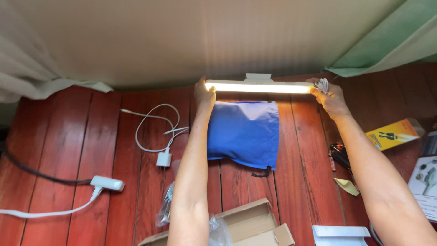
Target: The person unboxes a new LED light, removes the packaging, attaches a mounting bracket, and connects a USB cable. They then mount the light to the underside of a wooden table and verify that it powers on.
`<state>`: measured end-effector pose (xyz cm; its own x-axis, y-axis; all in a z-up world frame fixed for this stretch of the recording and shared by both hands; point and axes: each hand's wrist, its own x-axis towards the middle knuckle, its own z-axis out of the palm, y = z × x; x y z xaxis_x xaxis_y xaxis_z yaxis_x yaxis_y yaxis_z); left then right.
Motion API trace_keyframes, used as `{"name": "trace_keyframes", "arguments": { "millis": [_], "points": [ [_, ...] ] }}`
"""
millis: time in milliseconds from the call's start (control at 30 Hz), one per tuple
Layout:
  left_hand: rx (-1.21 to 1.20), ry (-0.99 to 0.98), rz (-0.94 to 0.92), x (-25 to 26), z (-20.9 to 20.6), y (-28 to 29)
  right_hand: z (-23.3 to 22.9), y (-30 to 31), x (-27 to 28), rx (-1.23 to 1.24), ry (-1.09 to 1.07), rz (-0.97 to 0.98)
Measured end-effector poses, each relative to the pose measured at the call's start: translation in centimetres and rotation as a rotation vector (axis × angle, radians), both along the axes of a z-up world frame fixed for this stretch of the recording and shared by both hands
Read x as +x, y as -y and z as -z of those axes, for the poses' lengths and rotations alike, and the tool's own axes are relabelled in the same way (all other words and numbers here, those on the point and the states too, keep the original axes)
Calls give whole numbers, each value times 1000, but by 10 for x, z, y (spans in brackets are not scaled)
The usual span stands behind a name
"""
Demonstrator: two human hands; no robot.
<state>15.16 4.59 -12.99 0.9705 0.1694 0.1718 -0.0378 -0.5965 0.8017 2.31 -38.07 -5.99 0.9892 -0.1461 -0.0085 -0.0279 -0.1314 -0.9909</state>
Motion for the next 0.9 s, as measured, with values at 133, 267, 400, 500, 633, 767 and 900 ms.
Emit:
{"name": "trace_keyframes", "arguments": {
  "millis": [133, 267, 400, 500, 633, 767, 900],
  "points": [
    [23, 19, 85, 10, 11, 18, 6, 27, 5, -221, 184, 13],
    [-16, -39, 99, 5, -11, 20, 13, 30, 3, -289, 108, 45],
    [-297, 68, 59, -8, -66, 23, 37, 17, -1, -248, 140, 58],
    [-584, 232, 112, -2, -130, 42, 60, 3, 6, -198, 83, 97],
    [-679, 435, 273, 6, -210, 96, 90, -35, 24, -197, 89, 130],
    [-515, 383, 352, -10, -256, 133, 96, -85, 47, -25, 193, 109],
    [-233, 638, 368, -24, -267, 135, 77, -119, 53, 24, 148, 153]
  ]
}}
